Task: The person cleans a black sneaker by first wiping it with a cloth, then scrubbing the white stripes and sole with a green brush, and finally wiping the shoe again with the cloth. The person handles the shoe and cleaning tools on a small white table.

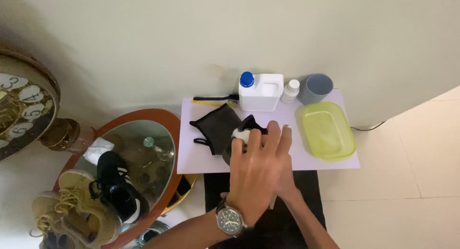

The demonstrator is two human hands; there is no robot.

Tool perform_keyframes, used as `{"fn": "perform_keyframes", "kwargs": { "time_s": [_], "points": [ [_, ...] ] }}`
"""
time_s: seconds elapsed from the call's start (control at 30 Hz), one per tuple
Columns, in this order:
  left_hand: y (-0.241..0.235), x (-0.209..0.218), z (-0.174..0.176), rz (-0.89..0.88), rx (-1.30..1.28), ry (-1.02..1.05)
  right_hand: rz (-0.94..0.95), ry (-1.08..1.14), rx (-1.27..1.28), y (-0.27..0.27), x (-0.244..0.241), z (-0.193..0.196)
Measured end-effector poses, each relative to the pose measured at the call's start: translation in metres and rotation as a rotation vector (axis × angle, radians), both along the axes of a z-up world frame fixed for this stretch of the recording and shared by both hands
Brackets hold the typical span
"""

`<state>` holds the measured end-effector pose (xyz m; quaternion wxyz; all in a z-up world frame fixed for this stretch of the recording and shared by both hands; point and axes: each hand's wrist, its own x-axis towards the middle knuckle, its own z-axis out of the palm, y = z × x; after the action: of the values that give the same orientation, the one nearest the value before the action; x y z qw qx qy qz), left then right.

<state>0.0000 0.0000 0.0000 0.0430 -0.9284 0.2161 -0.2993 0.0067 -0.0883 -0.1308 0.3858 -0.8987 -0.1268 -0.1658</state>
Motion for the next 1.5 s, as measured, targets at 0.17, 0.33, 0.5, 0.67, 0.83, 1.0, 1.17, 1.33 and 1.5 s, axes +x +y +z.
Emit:
{"fn": "perform_keyframes", "kwargs": {
  "time_s": [0.17, 0.33, 0.5, 0.67, 0.83, 1.0, 1.17, 1.33, 1.5],
  "points": [
    [0.022, -0.007, 0.048, 0.014, 0.002, 0.006, 0.060, -0.033, 0.317, -0.002, -0.001, 0.011],
    [0.011, -0.001, 0.027, 0.017, -0.072, 0.011, 0.056, 0.001, 0.503, -0.008, -0.002, -0.016],
    [0.024, -0.005, 0.035, -0.023, 0.021, 0.046, 0.086, 0.032, 0.462, -0.007, -0.008, -0.021],
    [0.038, 0.002, 0.047, -0.014, -0.041, -0.052, 0.145, -0.075, 0.438, -0.011, 0.001, -0.011],
    [0.039, 0.009, 0.026, -0.105, -0.021, 0.086, 0.142, -0.077, 0.461, -0.009, -0.001, -0.009],
    [0.078, 0.031, 0.044, -0.044, -0.134, 0.206, 0.113, -0.035, 0.376, -0.021, -0.001, -0.023],
    [0.110, 0.075, 0.002, -0.100, -0.794, 0.596, 0.143, -0.083, 0.440, -0.034, -0.002, -0.016],
    [0.098, 0.093, -0.038, -0.128, -1.380, 0.762, 0.135, -0.025, 0.551, -0.057, -0.008, -0.005],
    [0.050, 0.095, -0.043, -0.102, -1.471, 0.998, 0.132, -0.082, 0.466, -0.086, -0.021, -0.007]
  ]
}}
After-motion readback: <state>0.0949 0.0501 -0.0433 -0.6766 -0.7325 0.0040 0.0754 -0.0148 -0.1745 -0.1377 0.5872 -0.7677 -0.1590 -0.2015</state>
